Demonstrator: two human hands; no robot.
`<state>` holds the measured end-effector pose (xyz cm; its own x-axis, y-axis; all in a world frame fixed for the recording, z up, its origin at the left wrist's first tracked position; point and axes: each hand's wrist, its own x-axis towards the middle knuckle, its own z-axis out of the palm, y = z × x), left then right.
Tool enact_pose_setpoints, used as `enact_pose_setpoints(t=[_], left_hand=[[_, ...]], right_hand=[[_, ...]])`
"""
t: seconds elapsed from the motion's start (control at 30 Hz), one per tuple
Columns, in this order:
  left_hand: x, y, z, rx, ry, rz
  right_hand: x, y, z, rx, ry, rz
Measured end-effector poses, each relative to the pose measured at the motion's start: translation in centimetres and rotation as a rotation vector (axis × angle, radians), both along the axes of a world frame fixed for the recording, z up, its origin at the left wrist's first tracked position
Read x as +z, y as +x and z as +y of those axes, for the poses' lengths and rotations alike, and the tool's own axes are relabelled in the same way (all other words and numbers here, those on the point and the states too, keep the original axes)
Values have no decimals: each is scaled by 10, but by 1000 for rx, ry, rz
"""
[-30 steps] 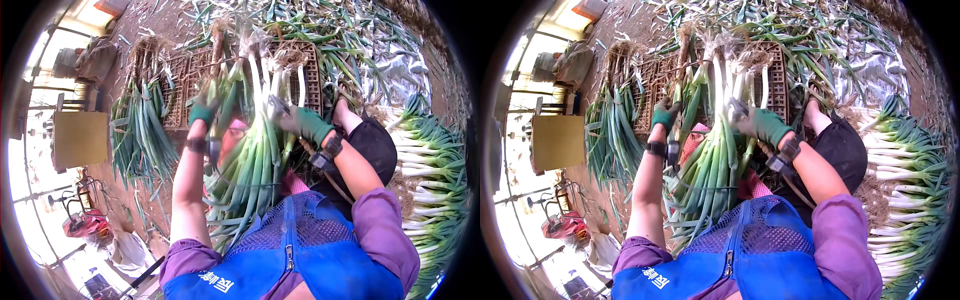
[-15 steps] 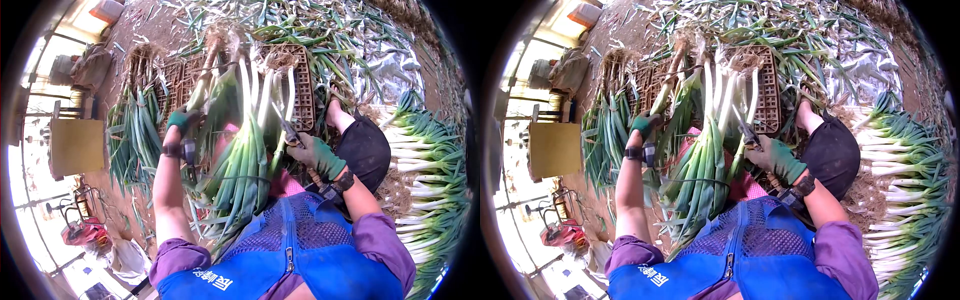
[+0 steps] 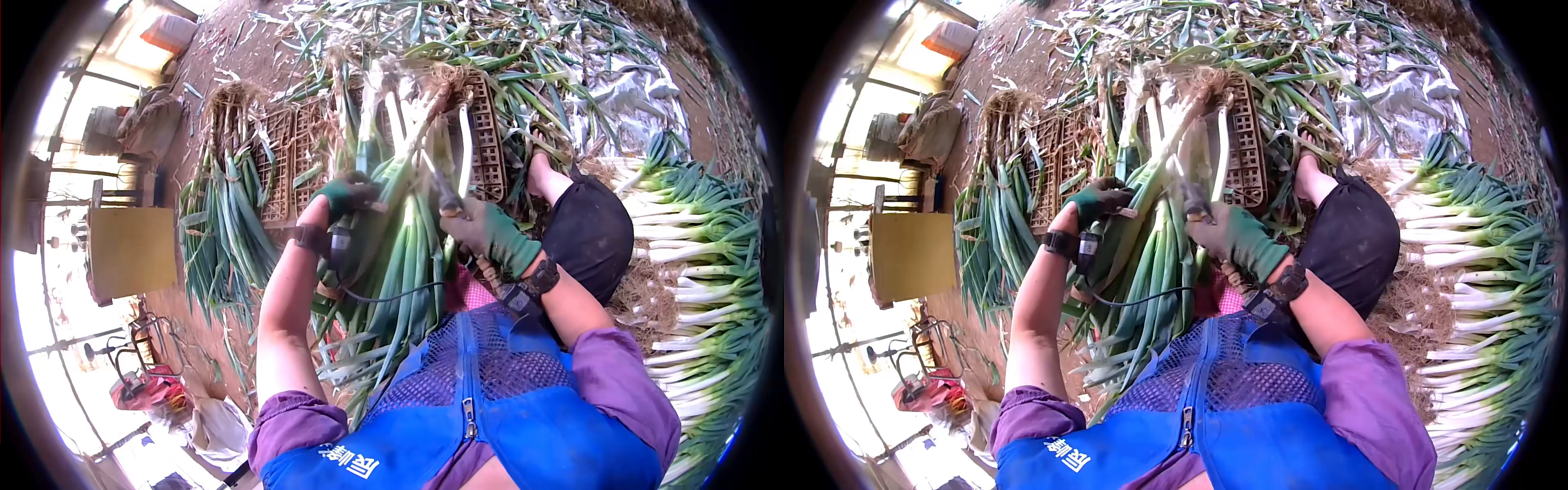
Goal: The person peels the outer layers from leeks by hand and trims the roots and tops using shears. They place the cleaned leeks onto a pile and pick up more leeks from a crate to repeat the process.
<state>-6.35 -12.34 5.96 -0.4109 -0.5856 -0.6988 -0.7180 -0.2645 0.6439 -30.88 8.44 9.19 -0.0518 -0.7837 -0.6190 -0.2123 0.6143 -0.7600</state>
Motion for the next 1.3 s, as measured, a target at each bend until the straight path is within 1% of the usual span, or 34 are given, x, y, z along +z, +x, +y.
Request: enact_pose_setpoints(t=[0.03,0.07,0.1,0.13,0.17,0.2,0.23,0.27,0.33,0.37,0.4,0.43,0.47,0.5,0.53,0.57,0.6,0.63,0.7,0.8,0.87,0.9,0.97,1.0,1.03,1.07,1.1,1.13,1.17,1.2,1.23,1.27,1.3], left_hand=[[2,-2,0,-22,-41,-59],[3,-2,2,-32,-61,-30],[4,-2,3,-51,-86,-70],[19,-10,9,-74,-110,-109],[29,-14,14,-97,-136,-146],[11,-10,16,54,-157,-57],[8,-9,17,71,-138,-70],[8,-9,18,90,-121,-82],[4,-7,17,134,-100,-75],[-1,-7,14,91,-132,-89],[-7,-7,11,46,-161,-102],[-10,-9,10,1,-188,-113],[14,-20,18,-40,-217,-87],[21,-28,20,-71,-266,-157],[26,-34,20,-100,-316,-227],[37,-43,22,-129,-367,-298],[48,-52,26,-106,-364,-350],[46,-54,23,-111,-377,-354],[34,-55,17,-124,-398,-367],[21,-46,14,-40,-428,-193],[19,-39,9,4,-272,-85],[18,-37,8,26,-194,-32],[44,-40,15,84,-125,-31],[53,-41,19,113,-90,-30],[53,-37,19,117,-98,-4],[51,-28,15,122,-106,21],[46,-19,10,128,-113,47],[28,-7,3,120,-53,102],[32,-10,7,64,-93,26],[35,-14,13,9,-132,-52],[38,-17,19,-48,-172,-132],[38,-16,21,-156,-190,-195],[15,-6,21,62,-74,-55]], right_hand=[[9,-1,3,48,-45,38],[16,1,11,95,-85,73],[18,3,18,142,-125,108],[16,7,21,236,-90,231],[16,8,21,204,-82,193],[16,10,20,175,-75,154],[16,10,19,147,-68,116],[0,8,14,47,-74,16],[-23,10,10,42,-139,99],[-7,13,6,37,-170,139],[12,15,13,71,-108,96],[18,20,13,110,-102,153],[22,23,12,150,-97,211],[23,24,12,192,-92,270],[14,21,11,147,-128,261],[9,18,6,86,-113,186],[5,15,1,23,-99,111],[-12,12,-3,14,-120,109],[-28,11,-6,19,-158,134],[-26,16,-3,64,-161,207],[-15,13,-19,89,-103,238],[-8,7,-28,41,-100,164],[3,-5,-51,-56,-95,11],[-5,-11,-59,-62,-95,10],[-21,-18,-65,-67,-95,12],[-19,-20,-69,-74,-96,14],[-17,-18,-69,12,-123,73],[4,-12,-67,100,-147,132],[16,-6,-62,191,-171,190],[3,-2,-56,137,-281,274],[-3,0,-59,145,-250,243],[-7,-1,-67,151,-221,215],[-10,-5,-75,156,-192,189]])
